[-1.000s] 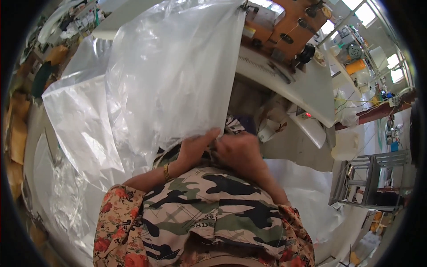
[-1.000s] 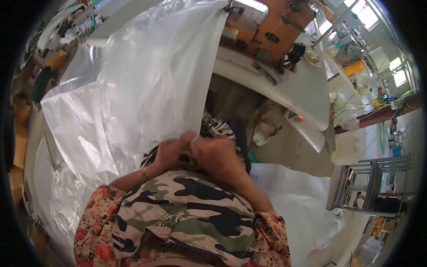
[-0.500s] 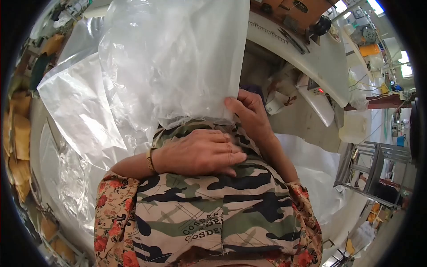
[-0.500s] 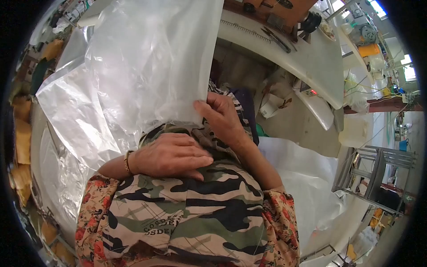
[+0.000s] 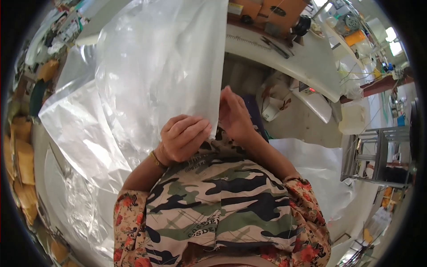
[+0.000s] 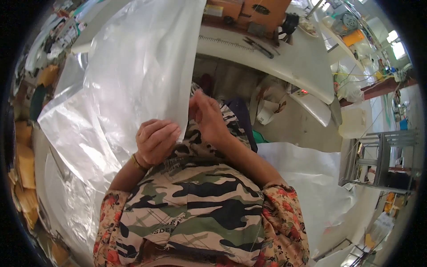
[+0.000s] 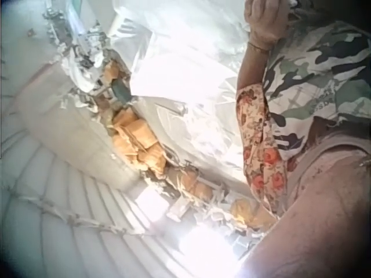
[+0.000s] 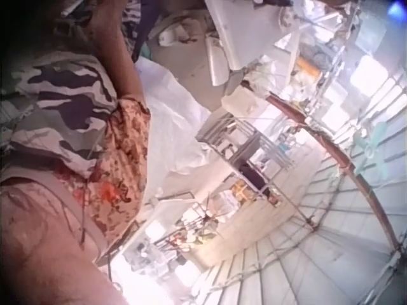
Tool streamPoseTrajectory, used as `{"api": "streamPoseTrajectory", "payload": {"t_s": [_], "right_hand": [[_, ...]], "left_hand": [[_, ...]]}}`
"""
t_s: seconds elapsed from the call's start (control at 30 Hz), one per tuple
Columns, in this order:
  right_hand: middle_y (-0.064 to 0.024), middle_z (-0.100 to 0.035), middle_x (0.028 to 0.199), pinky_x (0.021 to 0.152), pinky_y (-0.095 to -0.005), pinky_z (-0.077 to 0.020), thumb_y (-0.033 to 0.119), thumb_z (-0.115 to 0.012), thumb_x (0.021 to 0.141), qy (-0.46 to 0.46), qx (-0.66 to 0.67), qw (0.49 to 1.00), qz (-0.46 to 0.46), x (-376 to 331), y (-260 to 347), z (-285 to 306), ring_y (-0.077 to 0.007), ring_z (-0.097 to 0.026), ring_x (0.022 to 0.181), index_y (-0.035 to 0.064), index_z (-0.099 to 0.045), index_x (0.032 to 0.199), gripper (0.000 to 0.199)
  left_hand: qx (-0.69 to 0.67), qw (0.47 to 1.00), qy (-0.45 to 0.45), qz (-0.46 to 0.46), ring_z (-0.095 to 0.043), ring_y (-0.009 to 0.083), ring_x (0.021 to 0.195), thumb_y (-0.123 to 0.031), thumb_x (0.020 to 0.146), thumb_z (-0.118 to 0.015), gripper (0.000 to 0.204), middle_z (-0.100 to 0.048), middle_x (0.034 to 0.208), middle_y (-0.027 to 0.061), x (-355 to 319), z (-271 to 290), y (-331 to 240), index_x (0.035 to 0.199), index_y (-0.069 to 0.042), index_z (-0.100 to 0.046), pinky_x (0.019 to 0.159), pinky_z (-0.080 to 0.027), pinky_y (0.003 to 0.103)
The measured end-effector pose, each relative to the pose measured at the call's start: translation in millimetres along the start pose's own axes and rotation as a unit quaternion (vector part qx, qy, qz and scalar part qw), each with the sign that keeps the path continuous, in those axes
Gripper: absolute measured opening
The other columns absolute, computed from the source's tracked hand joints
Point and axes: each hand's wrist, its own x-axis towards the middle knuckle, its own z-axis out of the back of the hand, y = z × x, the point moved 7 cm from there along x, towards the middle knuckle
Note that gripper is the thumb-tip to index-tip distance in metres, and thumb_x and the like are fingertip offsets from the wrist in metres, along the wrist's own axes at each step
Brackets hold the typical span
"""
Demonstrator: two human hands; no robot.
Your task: The person aligns the edges of a plastic bag, stitches the seams using a sewing machine, and folds and handles the stitched plastic material.
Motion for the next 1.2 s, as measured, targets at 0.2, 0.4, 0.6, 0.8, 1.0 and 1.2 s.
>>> {"api": "streamPoseTrajectory", "payload": {"t_s": [0.2,0.4,0.6,0.8,1.0,1.2], "right_hand": [[-0.0029,-0.063,0.097,0.077,-0.029,-0.0493,0.016,-0.055,0.094,-0.043,-0.048,0.991,0.116,67,-52,38,-0.0112,-0.058,0.082,0.0034,-0.06,0.109,0.021],[-0.0033,-0.063,0.094,0.072,-0.0278,-0.0501,0.016,-0.056,0.093,0.057,-0.406,0.832,0.373,69,-21,16,-0.011,-0.059,0.08,0.0032,-0.061,0.104,0.018],[-0.0038,-0.065,0.076,0.059,-0.0268,-0.0518,0.022,-0.057,0.093,-0.055,-0.382,0.92,0.075,116,18,78,-0.0134,-0.064,0.068,0.0012,-0.064,0.088,0.022],[-0.0034,-0.062,0.065,0.05,-0.0291,-0.0505,0.033,-0.057,0.093,-0.196,-0.304,0.92,0.153,200,127,80,-0.0128,-0.062,0.058,0.0015,-0.063,0.072,0.038],[-0.0001,-0.053,0.059,0.049,-0.0288,-0.0417,0.035,-0.061,0.09,-0.241,-0.435,0.834,0.238,252,122,117,-0.0089,-0.053,0.057,0.0004,-0.056,0.062,0.045],[-0.0154,-0.039,0.058,0.055,-0.04,-0.0371,0.037,-0.058,0.09,-0.237,-0.424,0.793,0.369,232,105,96,-0.0233,-0.04,0.054,-0.005,-0.048,0.069,0.048]], "left_hand": [[-0.018,0.999,0.032,0.027,-0.067,0.0241,0.095,-0.001,0.076,-0.065,0.02,-0.067,0.099,0.0081,18,6,-5,0.096,-0.004,-0.068,0.095,-0.048,0.042],[-0.075,0.987,0.128,0.059,-0.065,0.0185,0.089,-0.002,0.07,-0.063,0.023,-0.064,0.095,0.0042,14,-8,15,0.092,-0.006,-0.066,0.109,-0.036,0.046],[-0.067,0.981,0.164,0.072,-0.065,0.0171,0.089,-0.001,0.068,-0.065,0.02,-0.064,0.092,0.0021,-7,-21,34,0.087,-0.007,-0.065,0.112,-0.026,0.056],[-0.074,0.98,0.164,0.078,-0.066,0.0172,0.087,0.0,0.069,-0.066,0.019,-0.065,0.09,0.0012,-14,-24,41,0.085,-0.01,-0.065,0.112,-0.024,0.058],[-0.094,0.979,0.158,0.086,-0.066,0.0176,0.087,-0.001,0.067,-0.066,0.018,-0.065,0.09,0.0011,-25,-34,56,0.083,-0.01,-0.065,0.113,-0.019,0.061],[-0.089,0.973,0.19,0.093,-0.065,0.0176,0.088,-0.002,0.067,-0.066,0.017,-0.064,0.088,-0.0001,-32,-44,74,0.082,-0.01,-0.065,0.113,-0.014,0.064]]}}
